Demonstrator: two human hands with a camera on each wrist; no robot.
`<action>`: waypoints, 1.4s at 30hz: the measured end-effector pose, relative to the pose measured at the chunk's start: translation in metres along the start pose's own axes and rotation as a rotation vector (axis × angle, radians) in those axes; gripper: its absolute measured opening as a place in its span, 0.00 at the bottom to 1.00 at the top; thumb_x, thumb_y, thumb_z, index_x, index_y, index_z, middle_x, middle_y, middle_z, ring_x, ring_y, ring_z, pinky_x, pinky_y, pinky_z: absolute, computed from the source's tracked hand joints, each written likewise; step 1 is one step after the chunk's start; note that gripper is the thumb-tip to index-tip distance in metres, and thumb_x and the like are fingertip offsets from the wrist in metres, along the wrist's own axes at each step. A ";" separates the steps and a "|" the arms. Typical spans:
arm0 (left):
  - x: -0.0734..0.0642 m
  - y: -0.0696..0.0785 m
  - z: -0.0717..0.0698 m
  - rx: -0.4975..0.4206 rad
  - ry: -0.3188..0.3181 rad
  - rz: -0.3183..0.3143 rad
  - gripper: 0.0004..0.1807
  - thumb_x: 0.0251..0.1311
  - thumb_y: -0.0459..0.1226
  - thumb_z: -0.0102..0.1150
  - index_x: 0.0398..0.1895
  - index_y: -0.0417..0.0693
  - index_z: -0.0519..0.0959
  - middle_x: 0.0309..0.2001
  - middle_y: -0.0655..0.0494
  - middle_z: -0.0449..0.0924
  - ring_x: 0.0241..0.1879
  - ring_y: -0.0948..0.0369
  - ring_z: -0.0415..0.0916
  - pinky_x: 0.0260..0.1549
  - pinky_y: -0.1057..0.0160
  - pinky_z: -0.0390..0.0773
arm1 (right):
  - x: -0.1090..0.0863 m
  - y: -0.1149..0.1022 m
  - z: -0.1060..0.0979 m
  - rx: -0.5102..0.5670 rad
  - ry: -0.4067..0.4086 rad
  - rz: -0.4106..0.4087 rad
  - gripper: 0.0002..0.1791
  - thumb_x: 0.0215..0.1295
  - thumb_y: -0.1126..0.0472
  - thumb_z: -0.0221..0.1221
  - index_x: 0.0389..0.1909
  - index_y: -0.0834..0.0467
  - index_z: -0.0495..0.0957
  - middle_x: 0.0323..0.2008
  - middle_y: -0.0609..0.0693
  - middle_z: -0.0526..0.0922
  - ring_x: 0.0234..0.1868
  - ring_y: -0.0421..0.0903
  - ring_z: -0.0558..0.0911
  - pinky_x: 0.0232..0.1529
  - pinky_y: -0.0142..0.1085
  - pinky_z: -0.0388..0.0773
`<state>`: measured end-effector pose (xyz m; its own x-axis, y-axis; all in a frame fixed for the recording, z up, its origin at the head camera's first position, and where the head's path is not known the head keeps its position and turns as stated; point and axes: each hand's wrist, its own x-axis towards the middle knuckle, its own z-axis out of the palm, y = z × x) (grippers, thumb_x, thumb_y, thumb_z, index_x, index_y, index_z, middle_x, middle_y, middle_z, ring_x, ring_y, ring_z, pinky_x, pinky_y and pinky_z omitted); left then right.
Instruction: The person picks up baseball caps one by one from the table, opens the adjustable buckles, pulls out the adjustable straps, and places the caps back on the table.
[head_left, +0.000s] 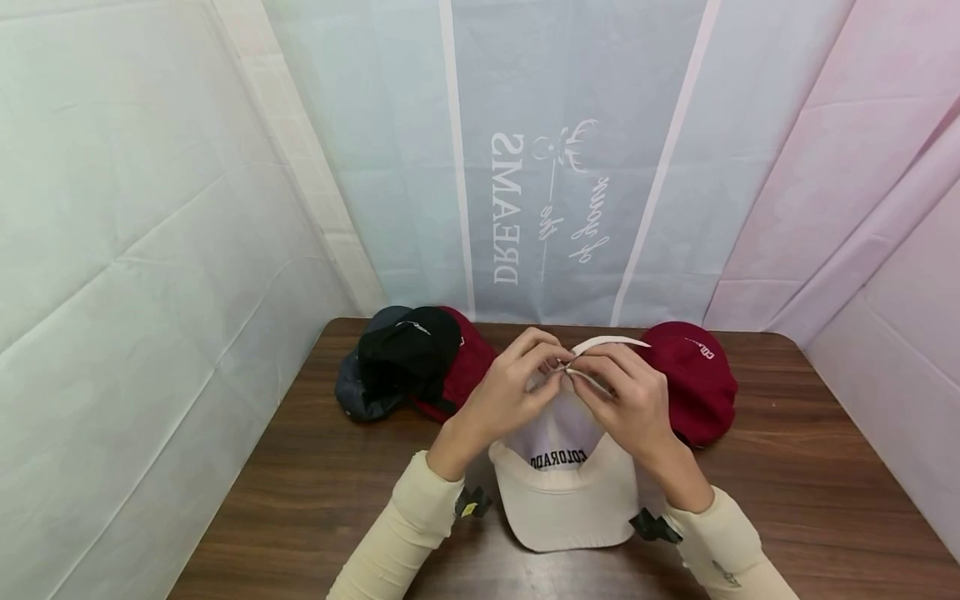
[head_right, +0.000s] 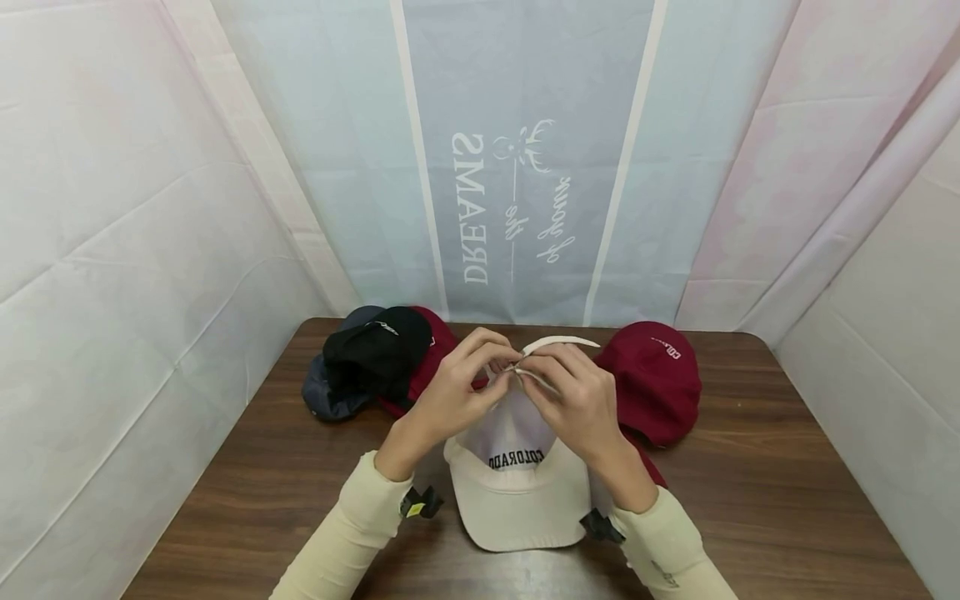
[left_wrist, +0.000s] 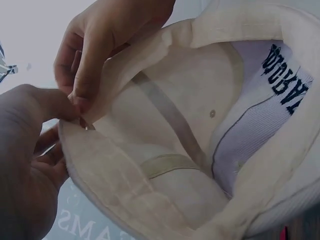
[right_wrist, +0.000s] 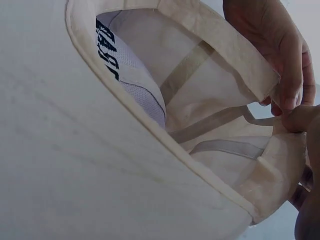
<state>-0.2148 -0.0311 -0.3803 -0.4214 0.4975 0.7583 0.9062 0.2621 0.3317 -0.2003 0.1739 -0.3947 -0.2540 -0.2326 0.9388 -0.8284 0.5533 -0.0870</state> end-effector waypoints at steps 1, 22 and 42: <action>0.001 0.000 0.000 0.018 0.020 0.011 0.10 0.66 0.26 0.65 0.49 0.40 0.84 0.50 0.49 0.80 0.44 0.59 0.81 0.49 0.74 0.81 | 0.001 0.000 0.000 0.001 0.005 -0.003 0.13 0.75 0.57 0.62 0.35 0.61 0.89 0.36 0.55 0.89 0.34 0.50 0.86 0.30 0.39 0.81; 0.000 0.002 -0.005 0.227 0.194 0.033 0.05 0.60 0.28 0.70 0.34 0.47 0.86 0.39 0.55 0.85 0.38 0.61 0.82 0.41 0.68 0.82 | 0.008 -0.006 0.000 -0.019 0.035 0.013 0.15 0.74 0.54 0.65 0.31 0.61 0.88 0.33 0.54 0.90 0.23 0.43 0.78 0.24 0.31 0.74; -0.010 -0.005 -0.014 0.150 0.203 -0.025 0.08 0.59 0.25 0.69 0.35 0.45 0.83 0.38 0.53 0.82 0.37 0.59 0.80 0.37 0.69 0.83 | 0.004 0.000 -0.007 -0.031 0.015 0.032 0.10 0.48 0.73 0.76 0.32 0.61 0.90 0.35 0.54 0.91 0.33 0.51 0.87 0.28 0.36 0.75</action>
<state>-0.2146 -0.0487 -0.3820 -0.4146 0.3167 0.8531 0.8740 0.3996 0.2764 -0.1978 0.1785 -0.3888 -0.2719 -0.2025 0.9408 -0.8042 0.5847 -0.1066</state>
